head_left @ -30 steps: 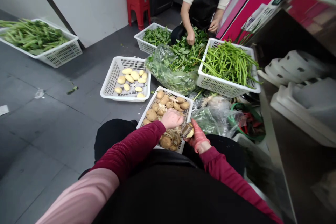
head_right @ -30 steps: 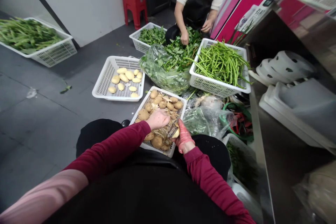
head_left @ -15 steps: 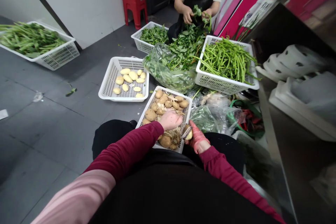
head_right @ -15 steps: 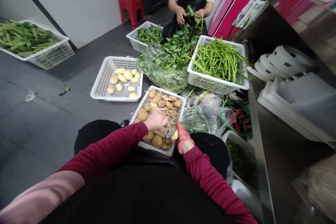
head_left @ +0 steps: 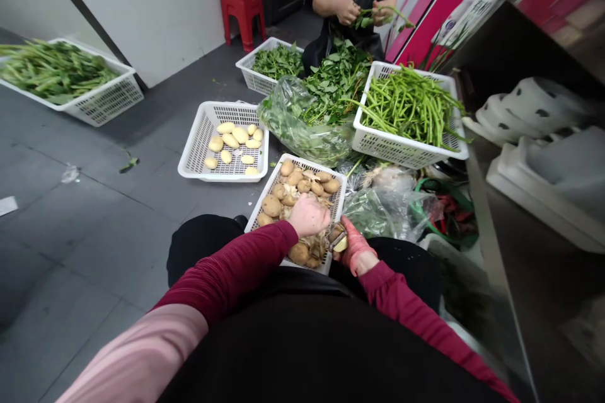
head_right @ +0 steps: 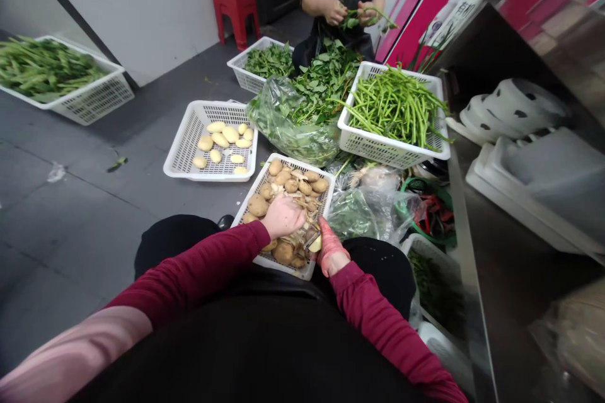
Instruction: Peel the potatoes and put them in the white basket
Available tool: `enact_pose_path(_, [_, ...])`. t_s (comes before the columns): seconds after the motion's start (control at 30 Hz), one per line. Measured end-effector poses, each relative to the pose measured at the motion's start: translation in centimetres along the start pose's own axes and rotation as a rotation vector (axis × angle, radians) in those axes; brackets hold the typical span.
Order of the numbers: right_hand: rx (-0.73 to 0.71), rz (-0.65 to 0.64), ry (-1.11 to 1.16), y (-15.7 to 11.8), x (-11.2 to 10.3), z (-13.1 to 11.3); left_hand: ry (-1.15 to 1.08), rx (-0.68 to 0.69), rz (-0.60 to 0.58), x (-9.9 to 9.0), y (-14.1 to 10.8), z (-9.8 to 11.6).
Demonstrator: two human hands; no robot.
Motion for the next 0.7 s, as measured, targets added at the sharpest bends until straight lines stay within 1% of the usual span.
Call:
enact_pose_path(0.07, [0.071,0.060,0.012,-0.1,-0.4,0.5,-0.002,0.000,-0.018,0.5,-0.3,-0.9])
enact_pose_path(0.1, [0.086,0.063,-0.001,-0.2,-0.5,0.7,0.003,-0.018,-0.050,0.8,-0.6,-1.7])
enact_pose_path(0.2, [0.062,-0.040,-0.086,-0.4,-0.4,0.9,0.048,-0.121,-0.220,1.8,-1.3,-4.5])
enact_pose_path(0.23, [0.044,-0.073,-0.107,-0.4,-0.3,0.8,0.060,-0.145,-0.259,1.8,-1.4,-5.1])
enact_pose_path(0.27, [0.026,-0.101,-0.122,-0.4,-0.3,0.8,0.057,-0.141,-0.269,1.8,-1.3,-5.3])
enact_pose_path(0.3, [0.008,-0.123,-0.132,-0.4,-0.3,0.7,0.037,-0.116,-0.251,1.6,-1.0,-5.1])
enact_pose_path(0.37, [-0.021,-0.163,-0.145,-0.3,-0.3,0.5,-0.038,-0.047,-0.166,1.1,-0.3,-4.2])
enact_pose_path(0.43, [-0.035,-0.224,-0.161,-0.5,-0.2,0.4,-0.101,-0.031,-0.117,1.1,0.0,-3.7])
enact_pose_path(0.5, [-0.058,-0.301,-0.186,-1.1,-0.2,0.2,-0.085,-0.087,-0.150,1.4,-0.3,-4.3])
enact_pose_path(0.6, [-0.111,-0.380,-0.188,-2.0,-0.2,-0.5,-0.011,-0.190,-0.249,1.5,-1.0,-6.0])
enact_pose_path(0.63, [-0.107,-0.385,-0.173,-2.1,-0.2,-0.7,-0.008,-0.206,-0.250,1.2,-1.0,-6.2])
enact_pose_path(0.7, [-0.036,-0.381,-0.126,-2.0,-0.1,-0.8,-0.036,-0.189,-0.188,0.2,-0.5,-5.6])
Point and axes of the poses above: each hand's wrist, its own y-axis towards the middle knuckle, its own x-axis out of the palm, z = x × y, the point moved 6 cm from there along y, towards the middle knuckle, and after that the axes turned 14 degrees about x, right-handed, at the moved point
